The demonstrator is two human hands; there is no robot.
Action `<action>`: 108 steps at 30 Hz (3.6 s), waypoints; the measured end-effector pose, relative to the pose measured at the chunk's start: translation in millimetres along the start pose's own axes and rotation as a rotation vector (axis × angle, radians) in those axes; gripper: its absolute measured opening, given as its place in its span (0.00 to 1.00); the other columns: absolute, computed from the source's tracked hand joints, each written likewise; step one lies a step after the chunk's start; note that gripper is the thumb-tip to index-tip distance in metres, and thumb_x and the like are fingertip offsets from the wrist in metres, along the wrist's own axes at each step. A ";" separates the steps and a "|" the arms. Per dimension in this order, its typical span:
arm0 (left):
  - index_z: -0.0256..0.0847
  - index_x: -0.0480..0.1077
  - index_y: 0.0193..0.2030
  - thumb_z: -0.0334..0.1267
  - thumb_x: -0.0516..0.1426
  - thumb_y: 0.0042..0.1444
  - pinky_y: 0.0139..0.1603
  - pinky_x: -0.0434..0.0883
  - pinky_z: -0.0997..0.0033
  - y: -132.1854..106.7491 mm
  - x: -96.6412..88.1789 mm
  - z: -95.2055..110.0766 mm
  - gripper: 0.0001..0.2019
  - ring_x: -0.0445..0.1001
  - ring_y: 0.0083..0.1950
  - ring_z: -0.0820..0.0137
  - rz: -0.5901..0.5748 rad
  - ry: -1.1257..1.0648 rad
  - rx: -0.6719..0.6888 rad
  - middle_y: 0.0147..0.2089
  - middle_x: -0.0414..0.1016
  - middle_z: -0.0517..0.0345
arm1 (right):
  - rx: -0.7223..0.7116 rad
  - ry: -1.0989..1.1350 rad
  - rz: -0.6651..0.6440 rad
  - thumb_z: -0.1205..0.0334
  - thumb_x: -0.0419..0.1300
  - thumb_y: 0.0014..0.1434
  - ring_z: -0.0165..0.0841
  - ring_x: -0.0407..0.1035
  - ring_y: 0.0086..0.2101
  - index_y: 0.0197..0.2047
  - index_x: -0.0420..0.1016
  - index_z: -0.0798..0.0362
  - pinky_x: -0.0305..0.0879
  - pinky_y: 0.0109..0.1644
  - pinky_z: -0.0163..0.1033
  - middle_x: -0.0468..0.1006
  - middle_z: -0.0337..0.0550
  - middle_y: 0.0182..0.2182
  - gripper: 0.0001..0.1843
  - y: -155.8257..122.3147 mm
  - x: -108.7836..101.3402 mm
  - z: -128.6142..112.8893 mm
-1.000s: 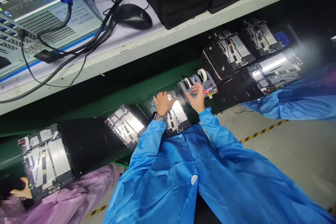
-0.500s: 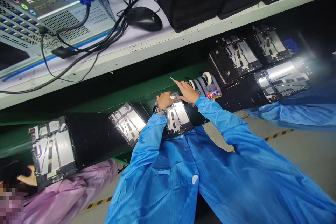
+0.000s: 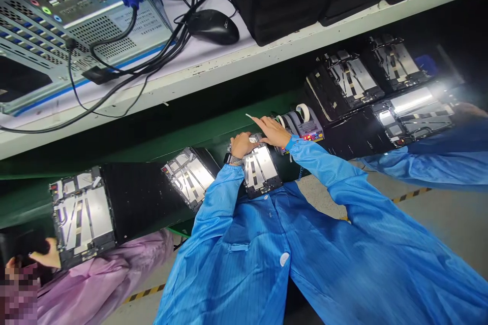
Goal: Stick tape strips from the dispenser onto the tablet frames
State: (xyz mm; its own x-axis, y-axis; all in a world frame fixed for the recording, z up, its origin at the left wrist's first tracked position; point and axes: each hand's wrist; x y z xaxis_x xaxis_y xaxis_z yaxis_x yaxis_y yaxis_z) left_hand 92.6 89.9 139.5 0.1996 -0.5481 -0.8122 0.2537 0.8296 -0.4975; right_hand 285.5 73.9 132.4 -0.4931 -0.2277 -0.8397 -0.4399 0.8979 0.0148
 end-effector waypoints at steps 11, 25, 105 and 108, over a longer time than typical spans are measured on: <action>0.44 0.76 0.63 0.60 0.64 0.57 0.61 0.67 0.58 7.1 -9.3 1.4 0.32 0.77 0.62 0.51 -0.017 0.046 0.024 0.59 0.81 0.43 | 0.057 0.092 0.063 0.64 0.69 0.58 0.52 0.68 0.56 0.77 0.48 0.51 0.67 0.61 0.59 0.70 0.55 0.56 0.50 2.5 -2.3 7.4; 0.45 0.78 0.58 0.57 0.69 0.49 0.60 0.70 0.57 21.2 -13.1 -3.5 0.31 0.77 0.61 0.51 -0.046 0.016 0.030 0.56 0.82 0.47 | 0.171 0.301 -0.261 0.78 0.61 0.53 0.31 0.70 0.30 0.72 0.53 0.54 0.60 0.34 0.31 0.77 0.32 0.29 0.45 16.3 11.8 4.4; 0.41 0.69 0.54 0.44 0.62 0.61 0.57 0.74 0.63 -52.0 102.2 -86.9 0.17 0.77 0.53 0.67 0.526 -1.098 -0.138 0.56 0.77 0.48 | -0.065 0.349 -0.063 0.80 0.52 0.57 0.35 0.68 0.42 0.69 0.66 0.50 0.64 0.50 0.40 0.75 0.42 0.41 0.38 37.4 78.0 -67.3; 0.41 0.69 0.53 0.45 0.62 0.61 0.56 0.74 0.64 -50.2 101.1 -85.5 0.17 0.77 0.53 0.67 0.533 -1.054 -0.164 0.56 0.77 0.48 | -0.034 0.321 -0.088 0.79 0.52 0.58 0.35 0.67 0.38 0.70 0.64 0.50 0.63 0.46 0.39 0.74 0.40 0.38 0.37 36.8 77.9 -64.1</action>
State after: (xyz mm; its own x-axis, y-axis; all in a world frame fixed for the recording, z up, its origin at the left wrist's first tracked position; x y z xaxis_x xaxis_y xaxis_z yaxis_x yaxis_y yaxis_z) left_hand 19.1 2.0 56.3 0.9417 0.1155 -0.3159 -0.2056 0.9410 -0.2688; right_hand 182.7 65.0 102.4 -0.6610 -0.4157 -0.6247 -0.5134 0.8577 -0.0275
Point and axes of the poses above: each hand's wrist, its own y-axis towards the middle knuckle, its own x-axis out of the palm, z = x × y
